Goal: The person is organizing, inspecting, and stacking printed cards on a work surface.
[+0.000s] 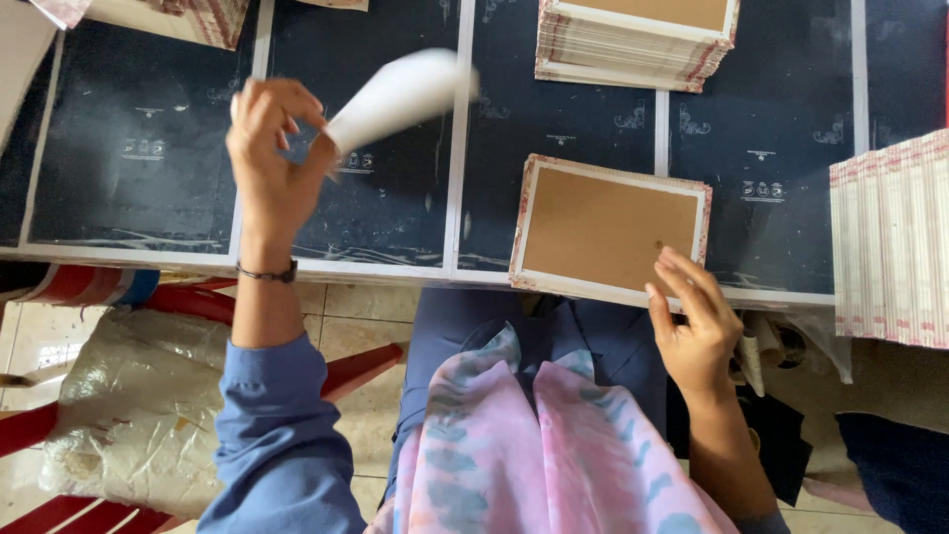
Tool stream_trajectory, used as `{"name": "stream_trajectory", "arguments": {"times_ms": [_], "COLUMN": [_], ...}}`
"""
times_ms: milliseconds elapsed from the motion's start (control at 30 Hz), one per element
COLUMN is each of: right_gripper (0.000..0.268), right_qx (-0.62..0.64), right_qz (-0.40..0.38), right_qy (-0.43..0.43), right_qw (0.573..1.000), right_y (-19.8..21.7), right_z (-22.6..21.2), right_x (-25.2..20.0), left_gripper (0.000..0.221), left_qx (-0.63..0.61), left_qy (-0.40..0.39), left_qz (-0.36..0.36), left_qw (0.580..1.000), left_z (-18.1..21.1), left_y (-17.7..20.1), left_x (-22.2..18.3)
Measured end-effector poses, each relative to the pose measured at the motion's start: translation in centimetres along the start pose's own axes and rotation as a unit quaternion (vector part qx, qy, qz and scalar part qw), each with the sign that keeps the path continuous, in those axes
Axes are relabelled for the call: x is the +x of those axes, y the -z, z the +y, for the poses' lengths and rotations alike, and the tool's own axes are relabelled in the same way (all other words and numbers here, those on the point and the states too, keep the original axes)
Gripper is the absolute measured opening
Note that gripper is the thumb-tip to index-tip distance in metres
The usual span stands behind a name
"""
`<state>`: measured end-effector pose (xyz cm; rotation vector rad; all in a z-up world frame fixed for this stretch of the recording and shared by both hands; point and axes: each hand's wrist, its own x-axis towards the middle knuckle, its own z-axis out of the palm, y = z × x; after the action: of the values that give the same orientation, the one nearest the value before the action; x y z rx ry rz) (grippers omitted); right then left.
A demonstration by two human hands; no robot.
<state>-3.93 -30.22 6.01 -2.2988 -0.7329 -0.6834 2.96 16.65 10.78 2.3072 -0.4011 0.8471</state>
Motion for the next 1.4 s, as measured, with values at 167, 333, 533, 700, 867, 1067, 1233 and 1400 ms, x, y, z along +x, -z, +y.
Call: {"name": "stream_trajectory", "arguments": {"times_ms": [167, 333, 533, 700, 867, 1067, 1233, 1400], "right_gripper": [0.016, 0.019, 0.026, 0.007, 0.013, 0.015, 0.013, 0.013], "right_qx": [0.083, 0.078, 0.022, 0.001, 0.182, 0.314, 0.364, 0.386], "right_qz": [0.053, 0.084, 0.085, 0.068, 0.107, 0.180, 0.181, 0.180], "right_qy": [-0.014, -0.007, 0.055, 0.060, -0.223, -0.372, -0.414, -0.449], "right_qw": [0.995, 0.993, 0.995, 0.996, 0.952, 0.855, 0.814, 0.786], "right_y": [1.4, 2.3, 2.7, 3.2, 3.2, 3.0, 1.9, 1.3], "right_z": [-3.3, -5.6, -5.5, -4.3, -1.2, 1.7, 2.5, 3.6], "right_x": [4.6, 7.8, 10.0, 8.9, 4.6, 0.7, -1.9, -4.3], "left_gripper": [0.013, 0.015, 0.010, 0.018, 0.041, 0.057, 0.020, 0.013], "left_qx": [-0.249, -0.385, -0.459, -0.455, -0.290, -0.249, -0.289, -0.278], "left_qy": [0.112, 0.154, 0.177, 0.174, 0.126, 0.227, 0.238, 0.317], "left_qz": [0.030, -0.027, -0.129, -0.174, -0.061, -0.088, -0.116, -0.171], "left_qw": [0.962, 0.910, 0.861, 0.856, 0.947, 0.937, 0.920, 0.890], "left_z": [4.7, 10.0, 13.3, 14.5, 13.8, 13.5, 11.7, 10.4], "left_y": [1.4, -0.7, -3.0, -3.8, -4.1, -9.9, -14.2, -14.9], "left_x": [4.1, 4.5, 4.4, 5.1, 4.2, -2.7, -6.7, -7.9]}}
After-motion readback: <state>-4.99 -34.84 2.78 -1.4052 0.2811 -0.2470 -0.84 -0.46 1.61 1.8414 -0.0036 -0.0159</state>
